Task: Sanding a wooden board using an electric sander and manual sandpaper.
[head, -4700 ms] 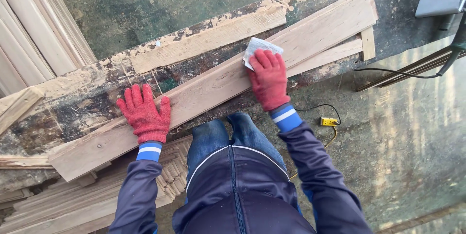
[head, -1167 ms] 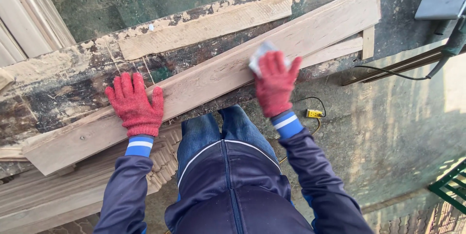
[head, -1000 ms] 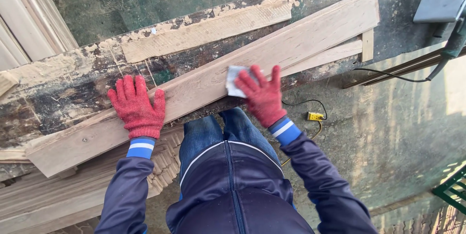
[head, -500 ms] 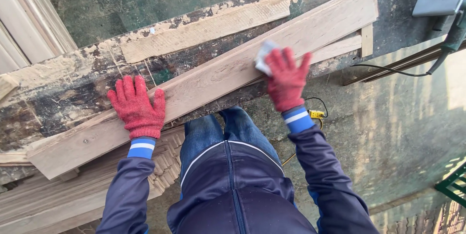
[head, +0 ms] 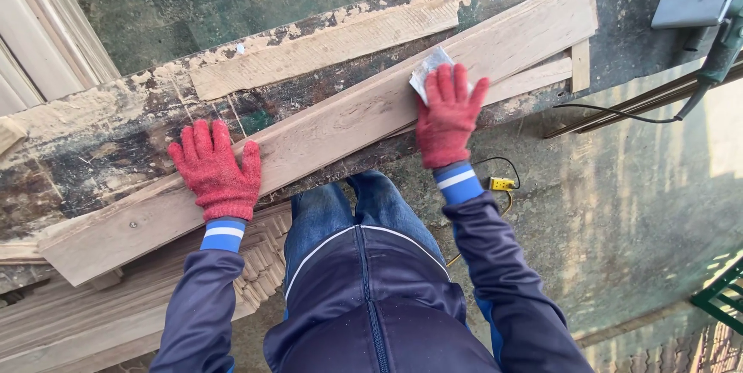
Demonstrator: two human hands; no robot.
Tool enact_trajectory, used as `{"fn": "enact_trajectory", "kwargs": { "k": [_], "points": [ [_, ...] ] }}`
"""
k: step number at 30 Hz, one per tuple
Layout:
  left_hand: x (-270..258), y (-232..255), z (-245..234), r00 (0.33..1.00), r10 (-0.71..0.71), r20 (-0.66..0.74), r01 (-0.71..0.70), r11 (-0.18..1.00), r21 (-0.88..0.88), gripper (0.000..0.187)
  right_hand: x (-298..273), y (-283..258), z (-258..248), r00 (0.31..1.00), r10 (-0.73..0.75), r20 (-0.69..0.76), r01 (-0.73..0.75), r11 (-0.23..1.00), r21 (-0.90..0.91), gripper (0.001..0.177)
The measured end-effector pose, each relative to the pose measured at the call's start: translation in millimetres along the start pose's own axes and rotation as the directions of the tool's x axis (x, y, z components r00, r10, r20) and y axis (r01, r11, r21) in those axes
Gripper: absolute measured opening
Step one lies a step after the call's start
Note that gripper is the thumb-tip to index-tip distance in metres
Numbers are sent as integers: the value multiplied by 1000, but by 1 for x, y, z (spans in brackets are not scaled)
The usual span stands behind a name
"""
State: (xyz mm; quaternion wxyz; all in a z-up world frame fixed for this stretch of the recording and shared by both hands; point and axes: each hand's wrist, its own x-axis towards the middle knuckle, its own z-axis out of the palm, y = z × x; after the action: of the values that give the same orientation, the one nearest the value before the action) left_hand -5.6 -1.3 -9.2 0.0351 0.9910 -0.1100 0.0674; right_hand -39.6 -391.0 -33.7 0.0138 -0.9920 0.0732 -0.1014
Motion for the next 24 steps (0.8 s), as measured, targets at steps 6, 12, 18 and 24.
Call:
{"fn": "enact_trajectory", "kwargs": {
  "k": [6,12,18,24],
  "points": [
    [1,-1,-1,1000,2,23,-3,1000,6,67,-51,-67,1,949,-315,1,290,876,384,61],
    [0,-1,2,1000,-16,9,16,1000,11,65,-42,58,25,996,-77,-36,82,983,163,39],
    [-2,-1,1,1000,-14,-8,14,1000,8,65,-77,-27,17,981,-192,-11,186,932,313,58],
    [1,-2,4,1000,-16,0,16,1000,4,65,-40,47,24,997,-72,-15,73,976,205,38]
  ]
}}
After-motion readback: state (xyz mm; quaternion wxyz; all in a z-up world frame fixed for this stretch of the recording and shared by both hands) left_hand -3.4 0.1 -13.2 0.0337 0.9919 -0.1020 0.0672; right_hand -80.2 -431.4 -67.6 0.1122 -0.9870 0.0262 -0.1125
